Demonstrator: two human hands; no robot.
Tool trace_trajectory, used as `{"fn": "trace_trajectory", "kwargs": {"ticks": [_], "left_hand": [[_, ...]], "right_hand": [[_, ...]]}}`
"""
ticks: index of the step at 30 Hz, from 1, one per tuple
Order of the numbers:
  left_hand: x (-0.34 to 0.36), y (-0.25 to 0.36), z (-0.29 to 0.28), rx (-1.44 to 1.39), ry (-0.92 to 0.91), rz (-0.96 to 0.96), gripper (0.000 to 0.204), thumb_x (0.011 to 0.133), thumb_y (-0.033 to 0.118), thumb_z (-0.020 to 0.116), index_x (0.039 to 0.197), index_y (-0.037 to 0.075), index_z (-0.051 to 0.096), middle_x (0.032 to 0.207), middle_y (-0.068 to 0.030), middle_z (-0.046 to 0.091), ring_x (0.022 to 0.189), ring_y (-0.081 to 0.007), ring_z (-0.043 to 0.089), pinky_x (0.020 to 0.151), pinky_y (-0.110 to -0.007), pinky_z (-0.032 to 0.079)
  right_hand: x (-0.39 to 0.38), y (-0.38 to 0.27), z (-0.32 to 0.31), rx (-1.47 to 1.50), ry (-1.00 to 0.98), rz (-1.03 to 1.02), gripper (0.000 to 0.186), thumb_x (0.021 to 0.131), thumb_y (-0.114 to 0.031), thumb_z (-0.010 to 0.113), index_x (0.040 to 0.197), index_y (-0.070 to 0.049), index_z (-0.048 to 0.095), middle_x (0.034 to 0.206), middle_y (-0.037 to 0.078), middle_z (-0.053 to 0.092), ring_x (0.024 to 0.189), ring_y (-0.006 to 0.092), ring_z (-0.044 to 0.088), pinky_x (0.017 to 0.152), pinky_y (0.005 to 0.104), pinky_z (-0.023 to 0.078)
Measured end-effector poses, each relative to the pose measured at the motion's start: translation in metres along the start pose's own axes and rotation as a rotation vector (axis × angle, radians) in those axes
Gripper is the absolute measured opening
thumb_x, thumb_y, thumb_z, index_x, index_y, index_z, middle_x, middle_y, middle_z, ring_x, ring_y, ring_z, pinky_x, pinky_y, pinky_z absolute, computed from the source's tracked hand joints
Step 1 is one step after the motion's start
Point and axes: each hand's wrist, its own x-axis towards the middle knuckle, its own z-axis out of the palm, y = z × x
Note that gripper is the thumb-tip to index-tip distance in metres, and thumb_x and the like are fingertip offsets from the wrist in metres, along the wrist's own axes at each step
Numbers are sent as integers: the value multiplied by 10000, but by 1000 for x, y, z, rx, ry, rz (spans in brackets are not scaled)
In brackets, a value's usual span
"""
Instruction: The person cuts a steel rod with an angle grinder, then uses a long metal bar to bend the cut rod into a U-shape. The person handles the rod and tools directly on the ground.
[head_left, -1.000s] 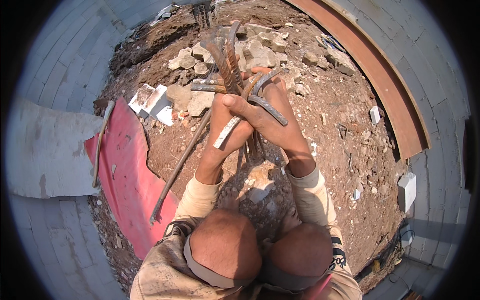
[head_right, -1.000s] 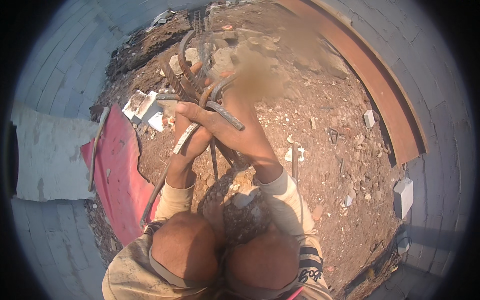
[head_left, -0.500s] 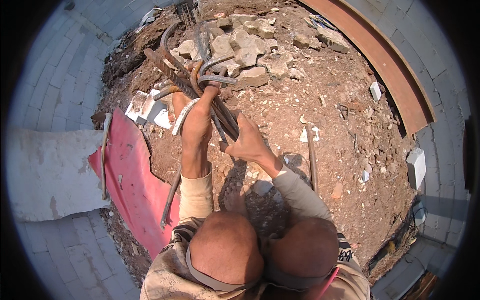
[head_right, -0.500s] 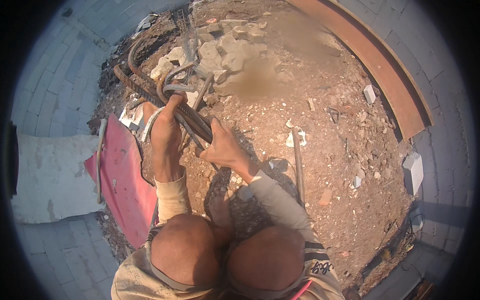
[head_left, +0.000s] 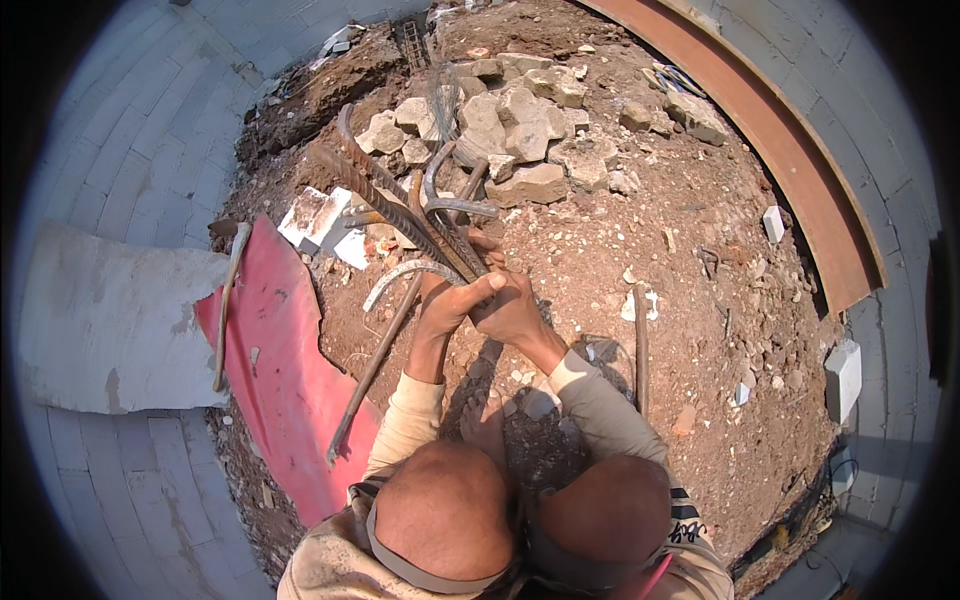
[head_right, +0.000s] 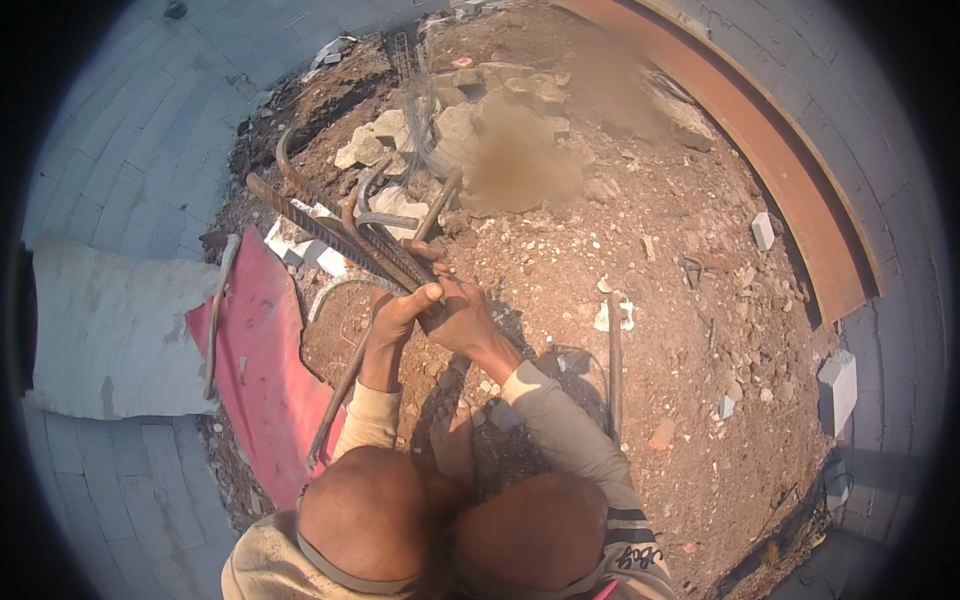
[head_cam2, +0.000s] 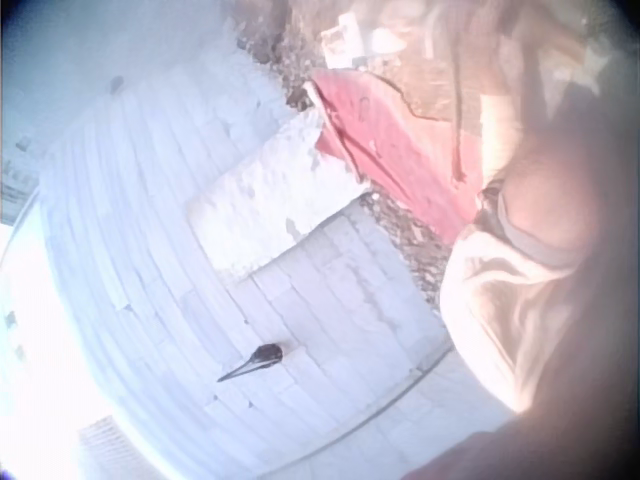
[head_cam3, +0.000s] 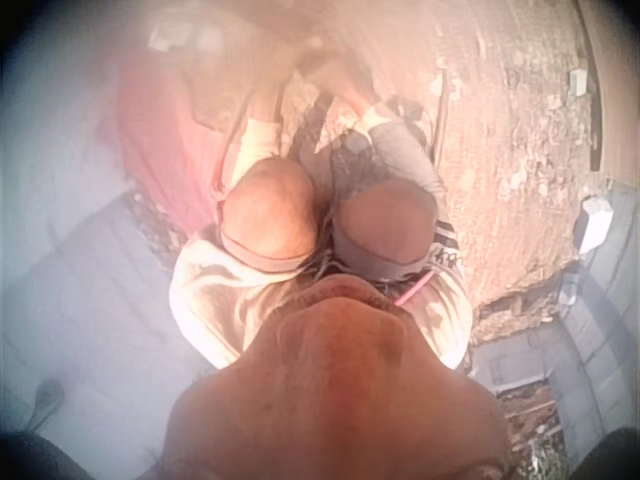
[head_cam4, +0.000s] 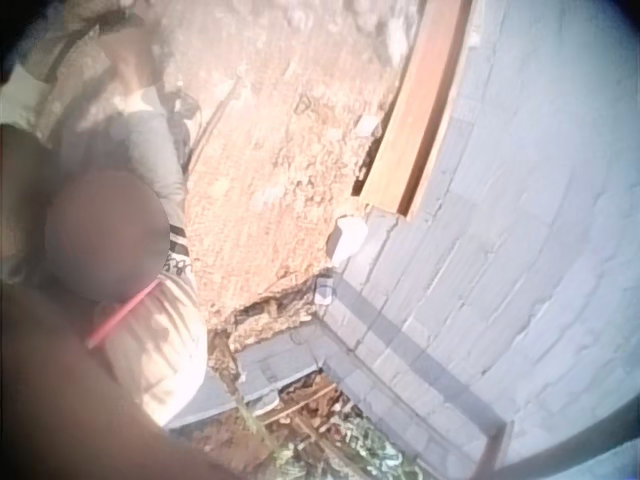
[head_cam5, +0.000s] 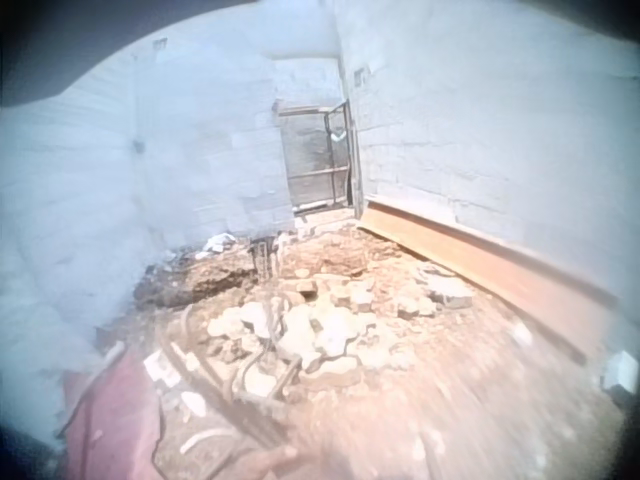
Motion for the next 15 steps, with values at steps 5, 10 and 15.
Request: {"fn": "trace_trajectory", "kwargs": {"ticks": [5, 10, 15], "left_hand": [[-6, -28, -11, -78, 136, -69, 164, 1013, 153, 636, 907, 59, 555, 716, 5, 482, 640, -109, 472, 590, -281, 406], [0, -20, -10, -129, 285, 7, 177, 1024, 173, 613, 887, 79, 553, 661, 29, 411, 571, -71, 365, 513, -255, 311], [27, 42, -32, -154, 250, -5, 211, 1043, 258, 570, 923, 99, 501, 647, 45, 335, 564, -74, 306, 560, -250, 298]], "right_hand": [[-4, -4, 2, -37, -96, 248, 414, 782, -120, 758, 1126, 31, 583, 973, 233, 681, 871, 433, 684, 788, 461, 557], [-8, -12, -16, -64, -166, 172, 545, 773, -184, 820, 1212, -7, 551, 1058, 205, 628, 1039, 378, 639, 877, 458, 511], [-13, 3, -112, -156, -235, 302, 468, 823, -288, 843, 1174, -71, 621, 942, 119, 639, 897, 279, 646, 795, 401, 518]]}}
